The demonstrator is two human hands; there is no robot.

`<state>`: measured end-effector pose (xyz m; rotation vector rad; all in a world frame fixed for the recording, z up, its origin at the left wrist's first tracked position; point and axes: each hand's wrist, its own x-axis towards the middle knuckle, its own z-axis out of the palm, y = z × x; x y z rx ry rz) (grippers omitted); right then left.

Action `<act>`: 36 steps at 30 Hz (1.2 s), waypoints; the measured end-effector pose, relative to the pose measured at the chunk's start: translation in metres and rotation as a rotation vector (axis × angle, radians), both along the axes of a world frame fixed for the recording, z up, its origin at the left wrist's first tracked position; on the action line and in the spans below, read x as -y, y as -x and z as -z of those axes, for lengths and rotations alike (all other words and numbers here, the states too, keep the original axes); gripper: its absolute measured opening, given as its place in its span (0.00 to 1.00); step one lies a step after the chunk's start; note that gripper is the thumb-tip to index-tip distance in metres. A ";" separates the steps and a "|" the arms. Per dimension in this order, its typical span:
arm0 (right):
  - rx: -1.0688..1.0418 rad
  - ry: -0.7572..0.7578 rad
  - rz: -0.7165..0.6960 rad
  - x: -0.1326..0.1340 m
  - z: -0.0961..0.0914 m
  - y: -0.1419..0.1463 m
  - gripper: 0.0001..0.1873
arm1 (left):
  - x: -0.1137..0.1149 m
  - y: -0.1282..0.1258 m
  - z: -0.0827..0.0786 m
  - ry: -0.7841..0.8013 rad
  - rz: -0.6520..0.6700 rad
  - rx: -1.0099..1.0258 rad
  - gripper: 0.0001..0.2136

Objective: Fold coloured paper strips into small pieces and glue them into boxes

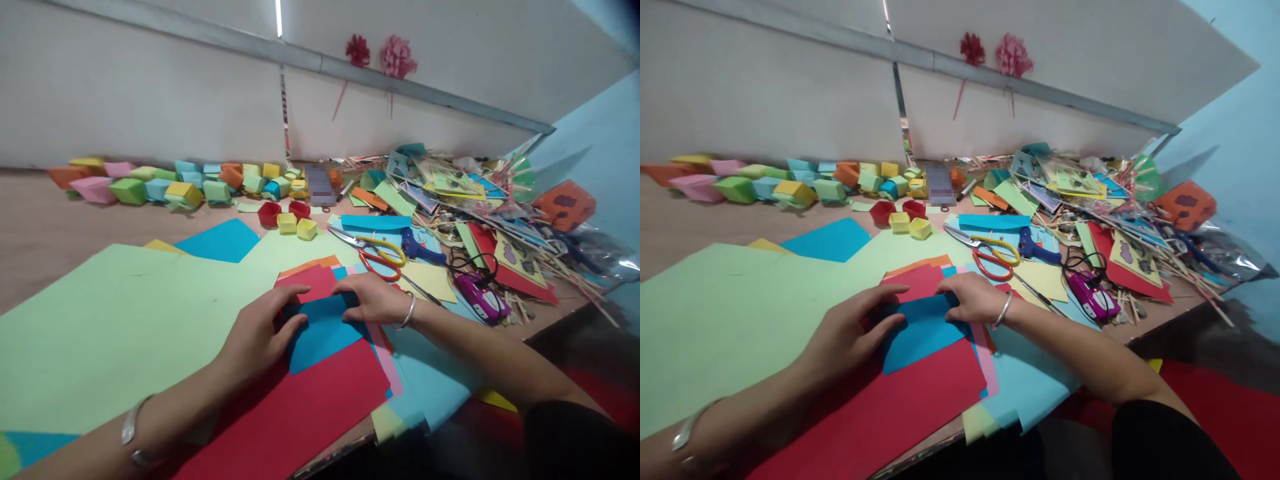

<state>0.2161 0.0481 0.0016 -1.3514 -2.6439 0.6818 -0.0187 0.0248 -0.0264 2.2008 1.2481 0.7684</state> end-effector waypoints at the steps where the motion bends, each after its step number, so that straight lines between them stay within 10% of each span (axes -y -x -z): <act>1: 0.012 -0.034 0.000 0.002 0.003 -0.002 0.15 | -0.001 0.001 0.000 0.018 0.014 -0.027 0.18; 8: -0.016 -0.118 -0.071 0.009 0.011 -0.013 0.06 | -0.003 0.004 0.004 0.086 0.112 -0.151 0.08; 16: -0.043 -0.745 -0.364 0.024 0.023 -0.025 0.19 | 0.013 0.001 0.001 -0.214 0.284 -0.318 0.12; 36: -0.039 -0.780 -0.482 0.026 0.025 -0.031 0.16 | 0.026 0.007 0.011 -0.459 0.445 -0.424 0.19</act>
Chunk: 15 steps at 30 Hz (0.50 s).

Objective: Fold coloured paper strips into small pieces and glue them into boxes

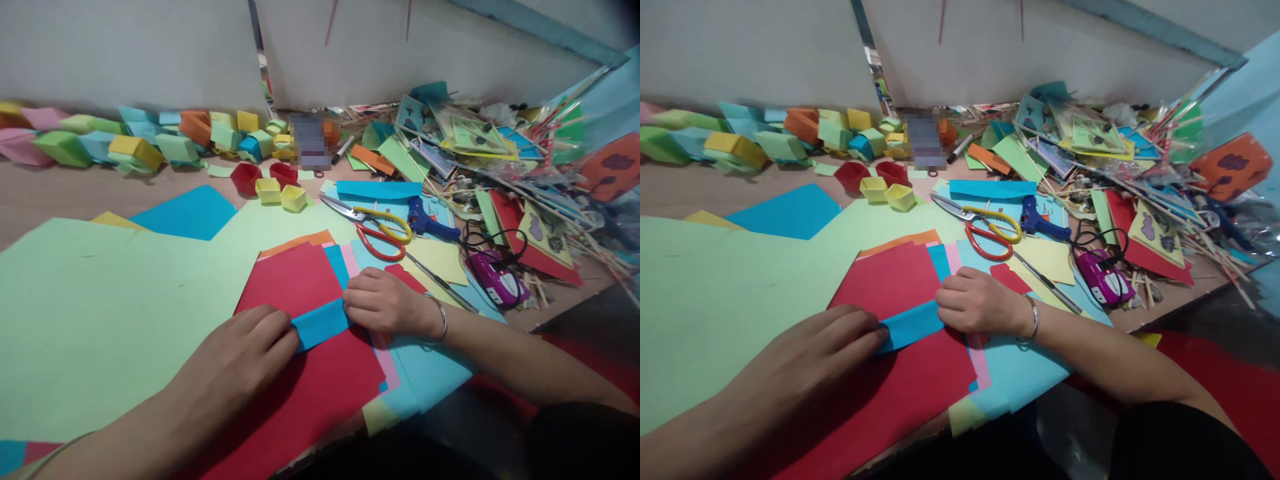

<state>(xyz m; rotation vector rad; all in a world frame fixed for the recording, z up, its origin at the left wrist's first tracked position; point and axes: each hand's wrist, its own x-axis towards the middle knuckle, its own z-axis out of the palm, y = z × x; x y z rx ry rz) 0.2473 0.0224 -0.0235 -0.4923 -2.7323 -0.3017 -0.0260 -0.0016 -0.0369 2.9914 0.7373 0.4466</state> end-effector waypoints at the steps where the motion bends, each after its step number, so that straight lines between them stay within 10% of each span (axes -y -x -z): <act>1: 0.003 0.001 0.000 0.000 0.000 0.000 0.16 | 0.000 -0.001 0.000 -0.004 -0.001 -0.001 0.19; 15: 0.013 -0.042 -0.038 0.004 0.001 0.003 0.16 | -0.011 -0.005 -0.017 -0.068 0.123 -0.047 0.18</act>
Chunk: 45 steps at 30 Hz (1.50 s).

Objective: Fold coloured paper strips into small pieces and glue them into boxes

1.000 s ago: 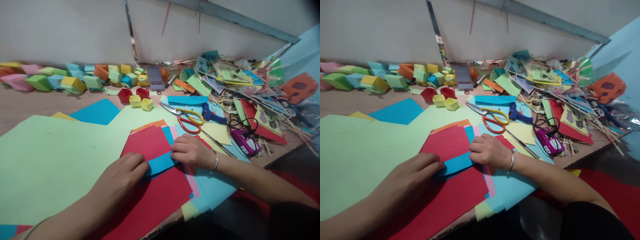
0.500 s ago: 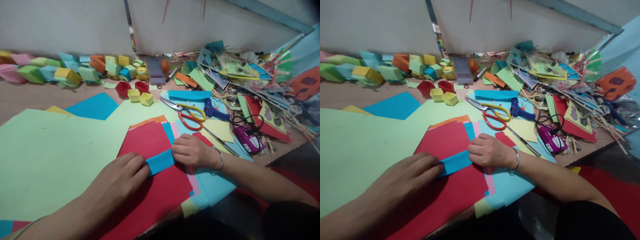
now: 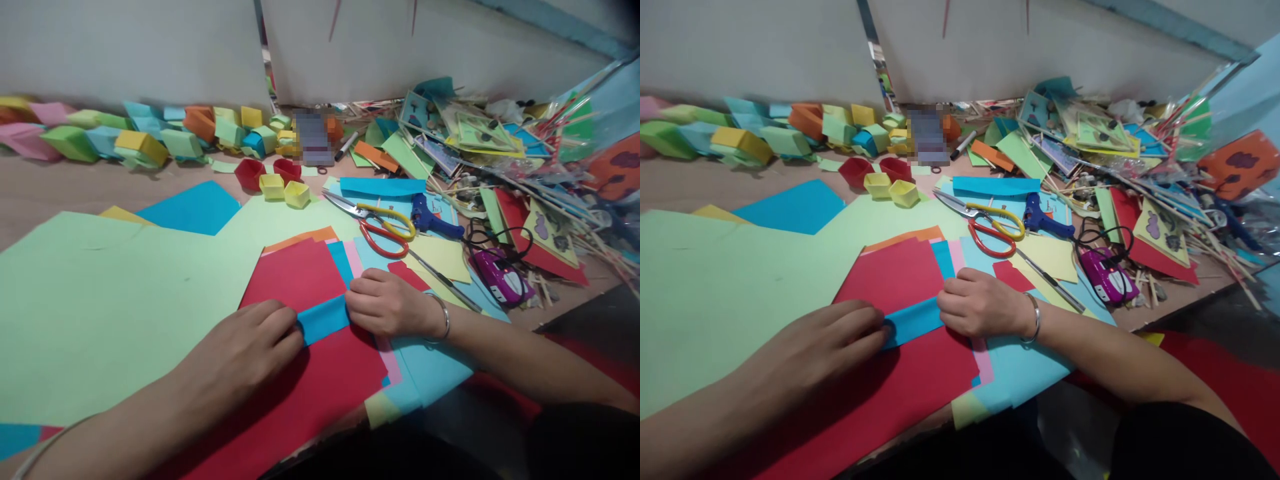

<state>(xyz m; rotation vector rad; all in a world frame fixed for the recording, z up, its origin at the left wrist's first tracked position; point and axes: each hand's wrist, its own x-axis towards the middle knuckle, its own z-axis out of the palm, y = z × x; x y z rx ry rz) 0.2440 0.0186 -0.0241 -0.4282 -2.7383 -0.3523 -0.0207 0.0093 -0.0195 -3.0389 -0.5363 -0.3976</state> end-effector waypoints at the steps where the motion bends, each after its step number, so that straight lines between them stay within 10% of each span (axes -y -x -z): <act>1: 0.006 0.000 0.001 0.000 0.000 0.000 0.16 | -0.001 0.000 -0.001 -0.005 0.016 -0.014 0.17; 16: -0.085 0.161 0.055 -0.005 0.007 -0.009 0.11 | 0.001 -0.002 -0.015 0.471 -0.192 0.018 0.13; 27: -0.698 1.200 0.596 -0.027 -0.031 0.014 0.03 | -0.016 -0.005 -0.015 1.162 -0.648 1.040 0.09; 34: -0.706 0.767 0.505 -0.062 -0.030 0.044 0.09 | -0.024 -0.005 -0.007 1.394 -0.695 1.274 0.17; 40: -0.308 -0.210 -0.008 -0.045 -0.025 0.059 0.23 | -0.032 -0.005 -0.002 1.314 -0.718 1.343 0.11; 45: -0.280 -0.252 0.049 -0.035 -0.016 0.068 0.07 | -0.027 -0.010 0.000 1.412 -0.680 1.302 0.13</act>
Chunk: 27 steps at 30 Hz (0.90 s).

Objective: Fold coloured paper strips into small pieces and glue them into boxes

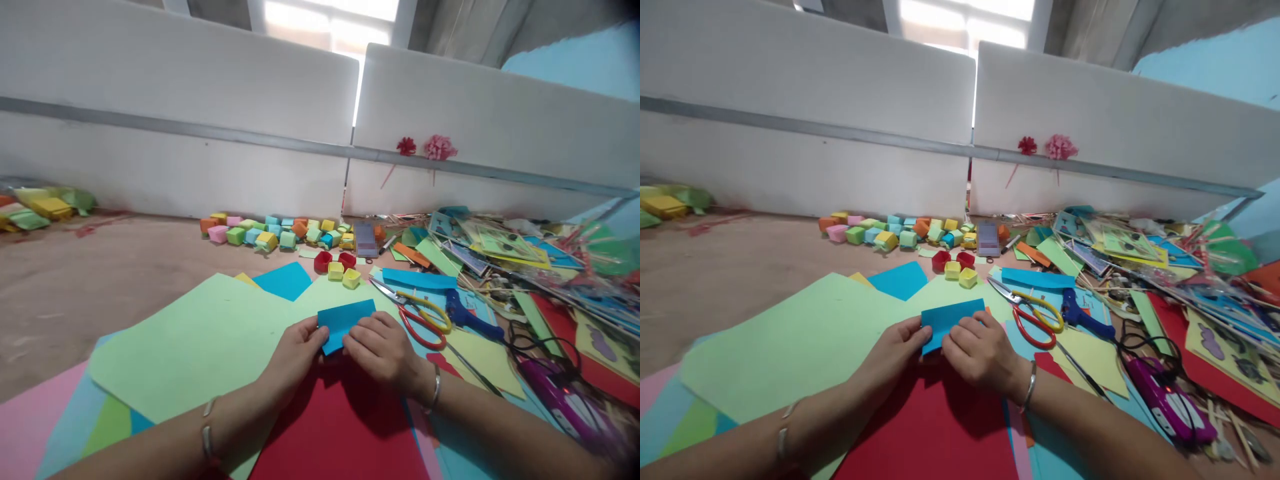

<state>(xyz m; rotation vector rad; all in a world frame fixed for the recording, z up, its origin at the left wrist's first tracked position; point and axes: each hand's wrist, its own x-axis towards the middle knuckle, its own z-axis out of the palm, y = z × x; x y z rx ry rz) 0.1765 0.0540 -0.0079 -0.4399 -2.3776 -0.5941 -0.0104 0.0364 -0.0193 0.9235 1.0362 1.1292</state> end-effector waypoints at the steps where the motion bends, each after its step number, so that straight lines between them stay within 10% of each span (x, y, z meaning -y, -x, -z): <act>1: 0.004 0.022 0.016 0.000 0.001 0.000 0.08 | 0.002 -0.001 0.000 0.016 0.015 0.011 0.13; 18: -0.183 0.284 0.079 0.008 0.003 0.004 0.12 | 0.019 0.001 0.003 0.018 0.340 0.040 0.15; 27: -0.105 0.187 0.133 0.009 0.003 0.004 0.14 | 0.018 -0.004 0.005 -0.032 0.310 -0.152 0.14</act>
